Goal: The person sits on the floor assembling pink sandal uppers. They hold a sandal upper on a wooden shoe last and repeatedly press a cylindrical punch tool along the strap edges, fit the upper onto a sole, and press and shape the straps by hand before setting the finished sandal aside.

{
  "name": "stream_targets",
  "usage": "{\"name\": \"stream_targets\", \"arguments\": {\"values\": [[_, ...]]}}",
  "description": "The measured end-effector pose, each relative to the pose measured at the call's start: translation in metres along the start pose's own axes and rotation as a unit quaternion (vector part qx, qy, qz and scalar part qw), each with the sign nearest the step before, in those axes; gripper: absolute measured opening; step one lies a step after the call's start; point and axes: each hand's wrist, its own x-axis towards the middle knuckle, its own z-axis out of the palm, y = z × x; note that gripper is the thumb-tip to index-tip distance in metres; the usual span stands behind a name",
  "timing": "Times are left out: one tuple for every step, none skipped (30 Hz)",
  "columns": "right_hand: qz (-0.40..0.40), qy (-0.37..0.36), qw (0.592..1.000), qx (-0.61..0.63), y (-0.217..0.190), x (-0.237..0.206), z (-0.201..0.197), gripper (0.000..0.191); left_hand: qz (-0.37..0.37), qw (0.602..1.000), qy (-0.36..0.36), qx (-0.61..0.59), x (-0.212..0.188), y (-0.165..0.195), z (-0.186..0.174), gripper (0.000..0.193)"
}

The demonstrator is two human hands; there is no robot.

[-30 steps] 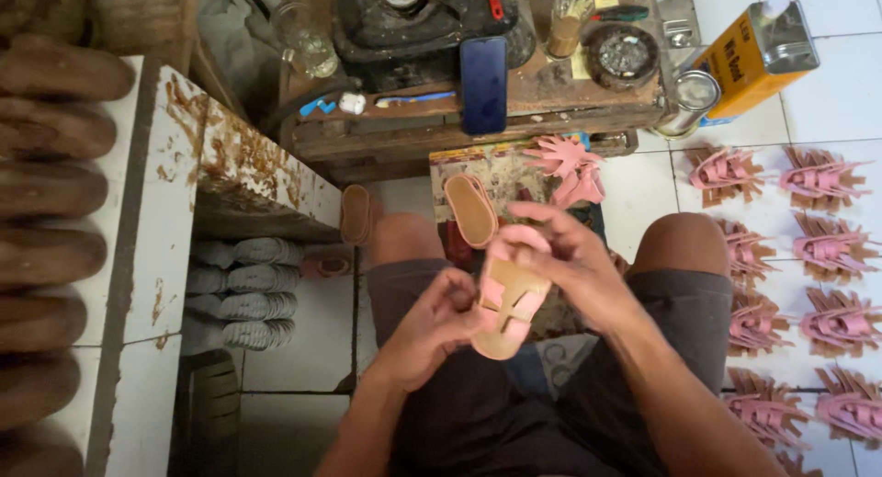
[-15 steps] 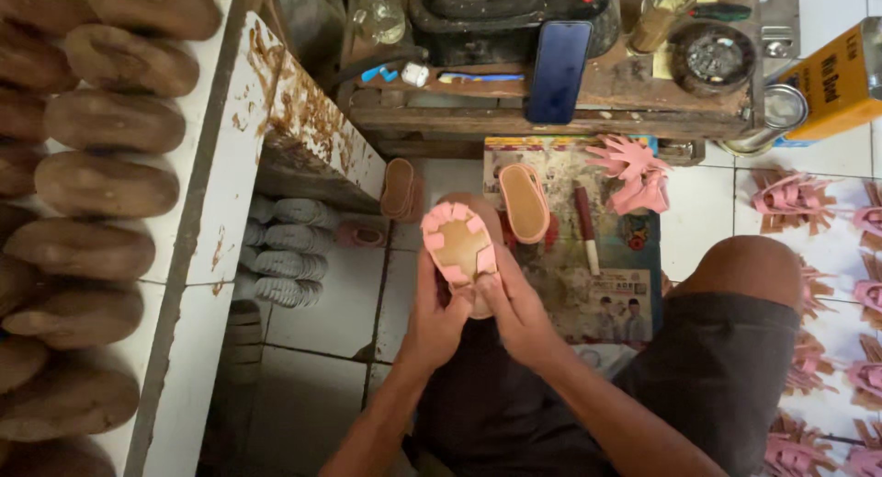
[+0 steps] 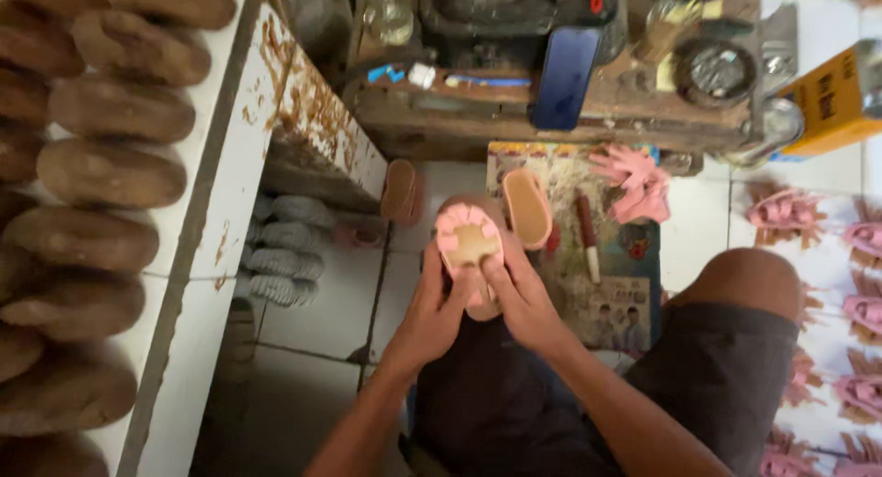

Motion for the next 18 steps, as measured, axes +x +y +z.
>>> {"name": "stream_targets", "arguments": {"values": [[0.004,-0.007,1.000,0.015,0.005,-0.001,-0.003,0.051,-0.002,1.000,-0.025,0.002,0.004,0.005,-0.005,0.059],[0.017,-0.018,0.999,0.034,0.008,-0.002,-0.004,0.053,-0.013,0.999,-0.045,0.004,0.004,0.010,-0.011,0.063],[0.049,-0.028,0.995,0.087,0.011,-0.004,-0.005,0.052,-0.018,0.997,-0.038,0.065,0.004,0.016,-0.016,0.053],[0.077,-0.034,0.987,0.137,0.013,-0.005,-0.005,0.052,-0.019,0.991,-0.034,0.128,0.006,0.021,-0.022,0.045],[0.098,-0.033,0.978,0.184,0.013,-0.005,-0.005,0.051,-0.012,0.981,-0.037,0.190,0.009,0.025,-0.026,0.039],[0.117,-0.018,0.983,0.141,0.011,-0.004,-0.006,0.052,-0.017,0.989,-0.039,0.139,0.011,0.029,-0.027,0.041],[0.139,-0.006,0.985,0.101,0.007,-0.003,-0.006,0.053,-0.028,0.995,-0.039,0.088,0.013,0.031,-0.027,0.042],[0.164,0.000,0.984,0.063,0.002,-0.002,-0.005,0.054,-0.041,0.998,-0.033,0.039,0.014,0.033,-0.026,0.044],[0.079,-0.010,0.997,0.009,-0.005,0.000,-0.006,0.053,-0.020,0.999,-0.022,0.040,0.015,0.033,-0.025,0.042],[-0.009,-0.016,0.999,-0.045,-0.012,0.003,-0.009,0.052,0.004,0.999,-0.014,0.040,0.017,0.032,-0.023,0.040],[-0.093,-0.017,0.990,-0.103,-0.019,0.006,-0.012,0.051,0.027,0.999,-0.012,0.037,0.019,0.031,-0.020,0.038],[-0.072,-0.024,0.996,-0.053,-0.025,0.009,-0.015,0.054,0.034,0.998,-0.011,0.051,0.021,0.028,-0.018,0.037],[-0.051,-0.032,0.998,-0.002,-0.031,0.013,-0.019,0.056,0.039,0.997,-0.008,0.066,0.023,0.025,-0.015,0.036],[-0.032,-0.043,0.997,0.050,-0.034,0.016,-0.021,0.059,0.046,0.995,-0.002,0.083,0.024,0.022,-0.014,0.035],[-0.015,-0.045,0.998,0.028,-0.036,0.019,-0.022,0.055,0.041,0.995,0.004,0.094,0.024,0.019,-0.013,0.035],[0.002,-0.046,0.999,0.006,-0.036,0.022,-0.022,0.052,0.036,0.994,0.008,0.106,0.025,0.017,-0.012,0.036],[0.022,-0.045,0.999,-0.017,-0.035,0.023,-0.022,0.051,0.029,0.993,0.010,0.115,0.025,0.015,-0.013,0.037],[0.021,-0.031,0.999,-0.020,-0.033,0.024,-0.021,0.049,0.001,0.997,-0.009,0.077,0.025,0.015,-0.014,0.035]]}}
